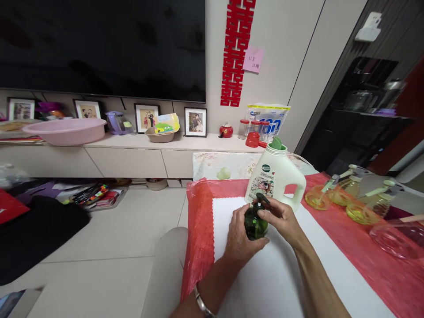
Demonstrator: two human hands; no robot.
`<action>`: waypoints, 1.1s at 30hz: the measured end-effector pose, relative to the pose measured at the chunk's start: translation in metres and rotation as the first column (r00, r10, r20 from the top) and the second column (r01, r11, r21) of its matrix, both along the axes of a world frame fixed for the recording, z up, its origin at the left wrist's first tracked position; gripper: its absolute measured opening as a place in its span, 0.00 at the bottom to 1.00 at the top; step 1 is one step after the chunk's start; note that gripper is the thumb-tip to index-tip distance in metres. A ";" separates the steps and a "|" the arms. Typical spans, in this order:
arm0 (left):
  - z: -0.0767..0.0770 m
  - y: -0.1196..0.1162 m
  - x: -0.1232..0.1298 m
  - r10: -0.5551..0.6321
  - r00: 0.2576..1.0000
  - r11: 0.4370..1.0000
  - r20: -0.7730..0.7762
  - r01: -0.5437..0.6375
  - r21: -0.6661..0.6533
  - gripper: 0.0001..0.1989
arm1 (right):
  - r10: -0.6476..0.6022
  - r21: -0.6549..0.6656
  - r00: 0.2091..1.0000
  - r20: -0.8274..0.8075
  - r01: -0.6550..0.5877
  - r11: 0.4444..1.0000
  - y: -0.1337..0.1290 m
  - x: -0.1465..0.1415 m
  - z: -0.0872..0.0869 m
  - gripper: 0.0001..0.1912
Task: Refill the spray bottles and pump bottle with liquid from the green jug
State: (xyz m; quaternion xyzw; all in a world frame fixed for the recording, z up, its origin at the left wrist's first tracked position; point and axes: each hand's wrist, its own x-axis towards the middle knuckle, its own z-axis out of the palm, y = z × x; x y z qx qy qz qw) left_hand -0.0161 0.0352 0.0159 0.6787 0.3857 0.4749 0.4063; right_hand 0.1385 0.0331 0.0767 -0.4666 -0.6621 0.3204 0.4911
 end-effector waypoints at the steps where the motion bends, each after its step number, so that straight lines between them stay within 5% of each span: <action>1: 0.000 0.000 0.000 -0.003 1.000 1.000 0.002 0.003 0.010 0.47 | 0.006 -0.006 1.000 -0.029 -0.006 1.000 -0.001 0.001 -0.003 0.20; 11: -0.005 -0.002 0.001 0.131 0.989 0.955 -0.061 -0.109 0.275 0.45 | 0.057 0.096 0.990 -0.131 -0.045 0.994 -0.003 -0.001 -0.015 0.14; 17: -0.010 0.000 0.001 0.102 0.992 0.902 -0.081 -0.057 0.429 0.43 | 0.046 0.160 0.995 -0.090 -0.031 0.987 -0.004 -0.003 -0.017 0.13; 33: -0.016 0.000 -0.002 0.072 0.987 0.906 -0.142 -0.005 0.423 0.43 | -0.027 0.275 0.999 0.018 0.021 0.961 -0.007 -0.008 -0.013 0.14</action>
